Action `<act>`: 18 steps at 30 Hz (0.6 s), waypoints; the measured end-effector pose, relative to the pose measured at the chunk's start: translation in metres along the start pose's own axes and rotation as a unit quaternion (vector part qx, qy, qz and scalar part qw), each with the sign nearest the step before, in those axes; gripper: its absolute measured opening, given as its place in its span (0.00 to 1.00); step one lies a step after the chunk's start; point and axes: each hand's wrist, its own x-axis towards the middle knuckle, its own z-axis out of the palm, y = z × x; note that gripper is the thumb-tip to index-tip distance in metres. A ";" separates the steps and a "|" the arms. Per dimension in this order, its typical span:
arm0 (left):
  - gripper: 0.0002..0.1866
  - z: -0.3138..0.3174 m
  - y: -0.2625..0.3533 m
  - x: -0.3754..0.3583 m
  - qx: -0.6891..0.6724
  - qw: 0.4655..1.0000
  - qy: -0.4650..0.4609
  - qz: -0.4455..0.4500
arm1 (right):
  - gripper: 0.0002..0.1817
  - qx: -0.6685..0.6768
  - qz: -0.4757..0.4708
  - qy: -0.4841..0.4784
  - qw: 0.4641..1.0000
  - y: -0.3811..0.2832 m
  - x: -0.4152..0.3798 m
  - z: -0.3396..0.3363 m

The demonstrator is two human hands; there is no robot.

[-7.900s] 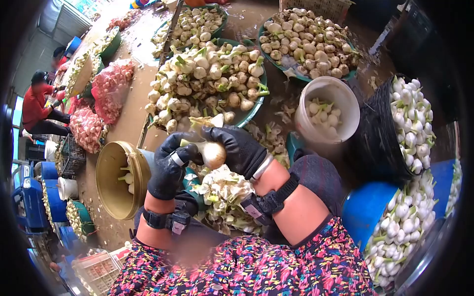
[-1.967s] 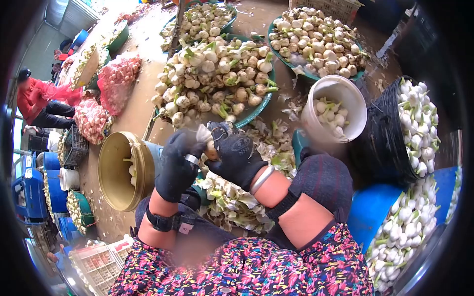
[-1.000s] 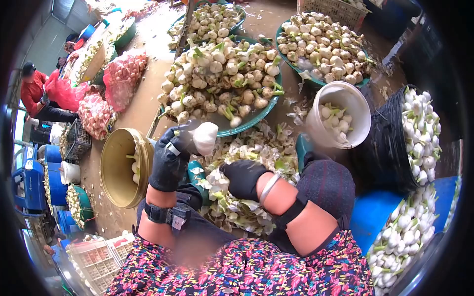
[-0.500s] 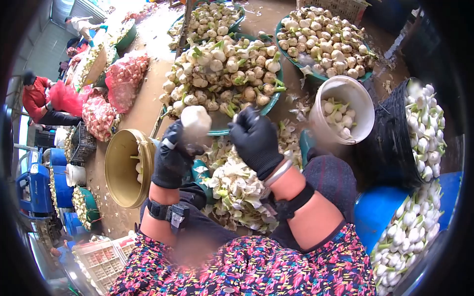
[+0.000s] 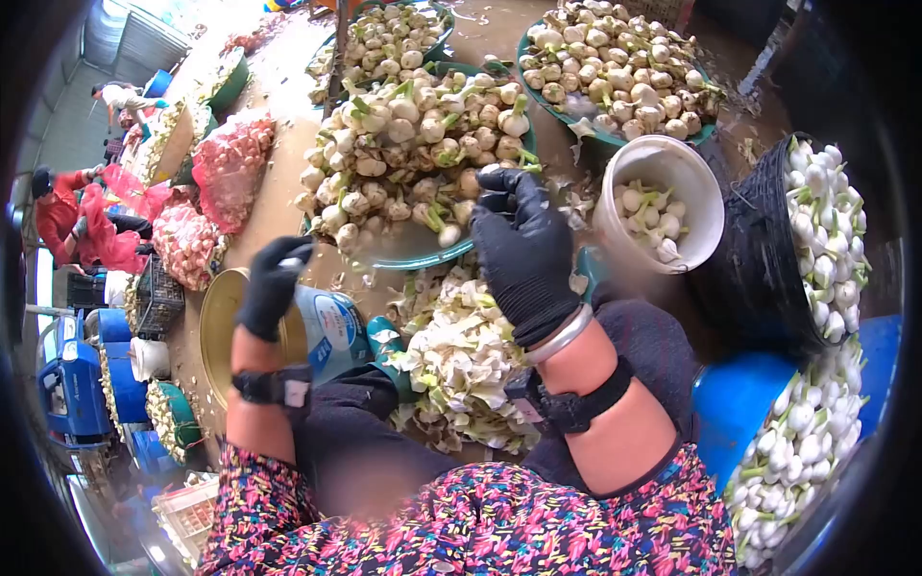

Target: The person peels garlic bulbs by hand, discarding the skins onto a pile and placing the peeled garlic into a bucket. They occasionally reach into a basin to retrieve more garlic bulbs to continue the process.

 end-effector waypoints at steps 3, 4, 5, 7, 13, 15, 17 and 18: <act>0.17 0.086 0.001 0.035 -0.045 0.977 -0.204 -0.042 | 0.14 0.018 0.001 -0.004 1.000 -0.002 -0.003 -0.002; 0.18 0.125 -0.021 0.046 -0.033 0.976 -0.212 -0.038 | 0.14 0.042 0.012 -0.003 0.999 -0.003 -0.003 -0.002; 0.21 0.159 -0.041 0.056 -0.021 0.975 -0.218 -0.033 | 0.14 0.066 0.022 -0.003 0.998 -0.004 -0.002 -0.002; 0.25 0.189 -0.027 0.064 -0.096 0.955 -0.229 -0.161 | 0.14 0.066 0.031 0.001 0.997 -0.007 -0.001 -0.004; 0.25 0.242 -0.085 0.087 -0.105 0.966 -0.218 -0.092 | 0.11 0.028 0.101 -0.020 0.994 -0.017 0.005 -0.008; 0.23 0.212 -0.054 0.079 0.131 0.958 -0.251 0.056 | 0.12 0.038 0.102 -0.016 0.994 -0.017 0.006 -0.008; 0.22 0.194 -0.046 0.064 -0.307 0.944 -0.124 -0.019 | 0.11 0.052 0.085 -0.053 0.994 -0.013 0.005 -0.005; 0.22 0.183 -0.031 0.060 -0.305 0.944 -0.123 -0.019 | 0.15 0.027 0.105 -0.061 0.992 -0.009 0.005 -0.003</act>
